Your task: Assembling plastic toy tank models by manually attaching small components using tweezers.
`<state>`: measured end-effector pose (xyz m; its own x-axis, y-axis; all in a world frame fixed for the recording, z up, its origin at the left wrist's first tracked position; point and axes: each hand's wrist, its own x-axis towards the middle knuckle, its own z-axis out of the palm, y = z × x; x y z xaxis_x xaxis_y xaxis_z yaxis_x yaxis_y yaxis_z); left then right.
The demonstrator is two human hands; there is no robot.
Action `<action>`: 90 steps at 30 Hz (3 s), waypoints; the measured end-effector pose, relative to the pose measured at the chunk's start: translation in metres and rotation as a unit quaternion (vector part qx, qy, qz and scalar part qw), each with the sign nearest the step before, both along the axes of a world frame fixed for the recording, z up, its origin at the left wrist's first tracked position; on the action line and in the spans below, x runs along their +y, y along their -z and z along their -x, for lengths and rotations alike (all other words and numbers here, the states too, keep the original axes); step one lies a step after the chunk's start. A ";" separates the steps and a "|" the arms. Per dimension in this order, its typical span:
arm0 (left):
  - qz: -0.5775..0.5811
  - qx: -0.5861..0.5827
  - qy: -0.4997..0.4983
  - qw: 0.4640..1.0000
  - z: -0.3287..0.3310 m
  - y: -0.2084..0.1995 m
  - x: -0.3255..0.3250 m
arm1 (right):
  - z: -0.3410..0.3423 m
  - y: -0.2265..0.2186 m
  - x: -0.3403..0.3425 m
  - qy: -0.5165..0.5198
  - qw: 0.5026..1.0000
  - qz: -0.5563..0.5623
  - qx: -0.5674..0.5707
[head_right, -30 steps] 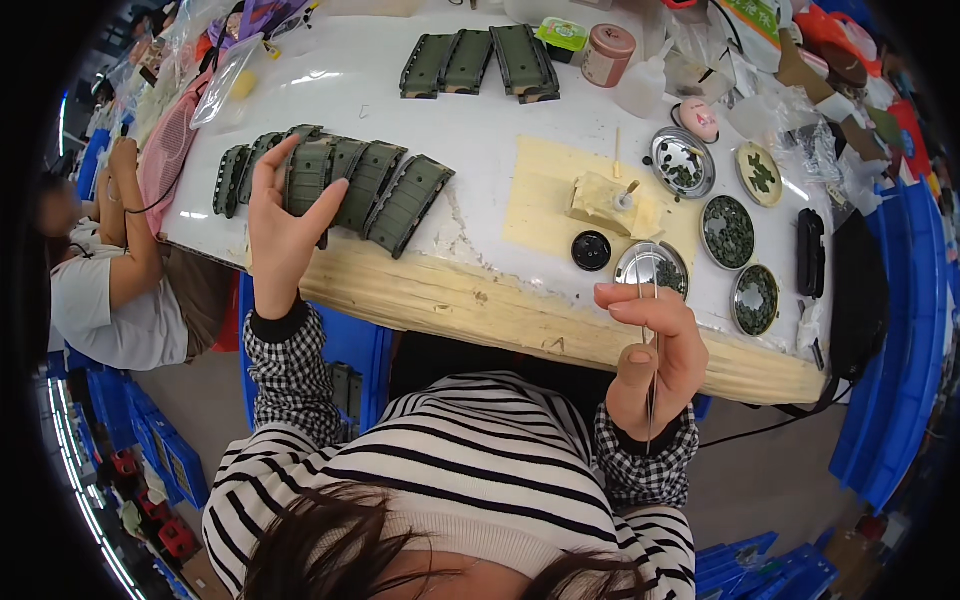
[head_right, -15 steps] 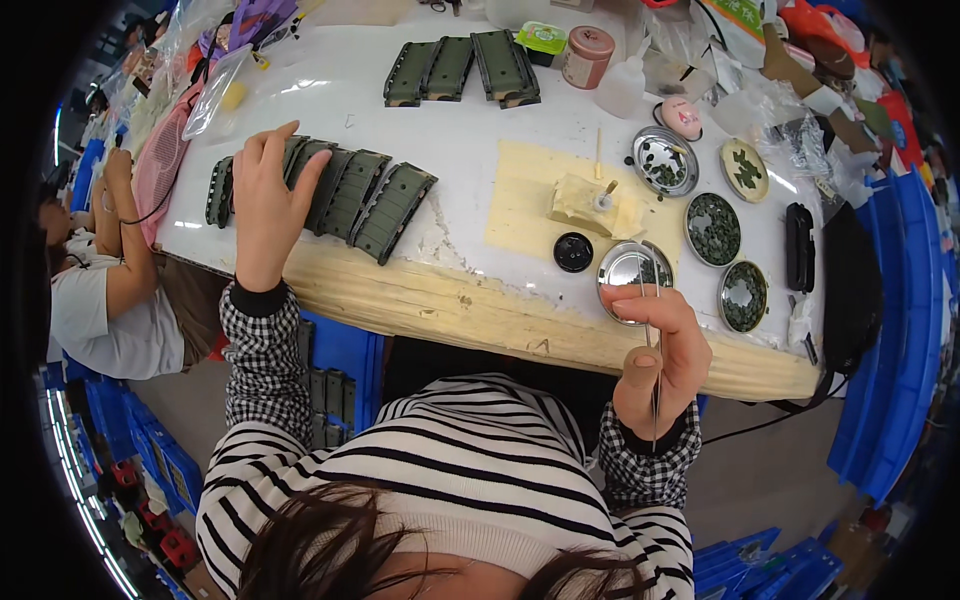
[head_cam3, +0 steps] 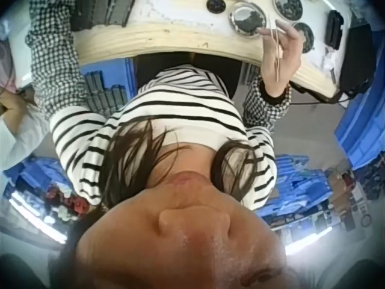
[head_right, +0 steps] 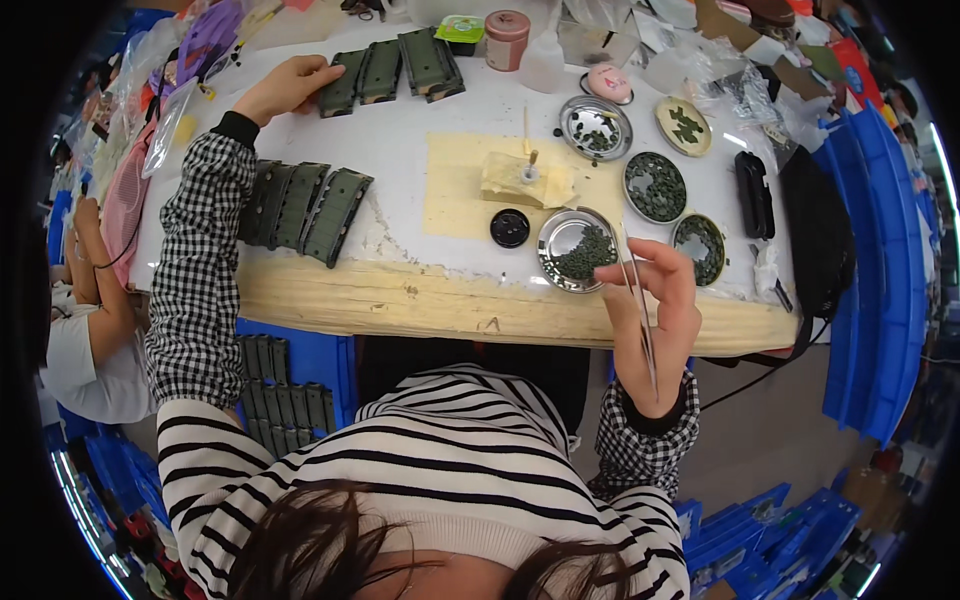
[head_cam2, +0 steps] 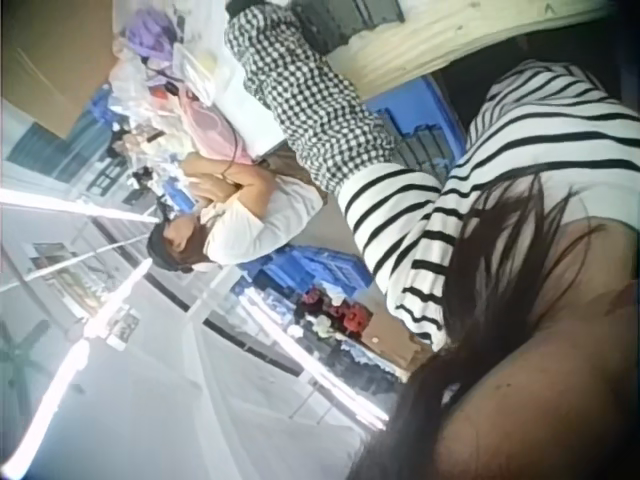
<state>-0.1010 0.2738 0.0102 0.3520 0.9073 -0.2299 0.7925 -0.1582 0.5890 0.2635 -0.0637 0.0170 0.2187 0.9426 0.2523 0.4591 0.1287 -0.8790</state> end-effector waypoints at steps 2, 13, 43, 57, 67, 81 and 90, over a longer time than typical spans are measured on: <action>-0.066 -0.060 -0.040 0.995 0.001 0.002 -0.011 | -0.005 0.004 0.003 0.002 0.999 0.023 -0.032; 0.054 -0.554 -0.176 0.812 0.044 -0.044 -0.098 | -0.004 0.019 0.026 0.049 0.970 -0.058 -0.230; 0.285 -0.598 -0.114 0.740 -0.101 -0.002 -0.278 | 0.000 0.030 0.049 -0.004 0.977 -0.076 -0.197; 0.486 -0.650 -0.041 0.583 -0.123 0.004 -0.278 | 0.047 -0.003 0.035 -0.226 0.964 -0.006 0.138; 0.425 -0.662 -0.047 0.616 -0.116 0.013 -0.279 | 0.055 -0.013 0.032 -0.221 0.962 -0.155 -0.025; 0.365 -0.659 -0.087 0.651 -0.118 0.011 -0.283 | 0.069 -0.018 0.025 -0.249 0.906 -0.231 -0.253; 0.340 -0.654 -0.083 0.670 -0.117 0.015 -0.283 | 0.069 -0.018 0.026 -0.256 0.901 -0.233 -0.262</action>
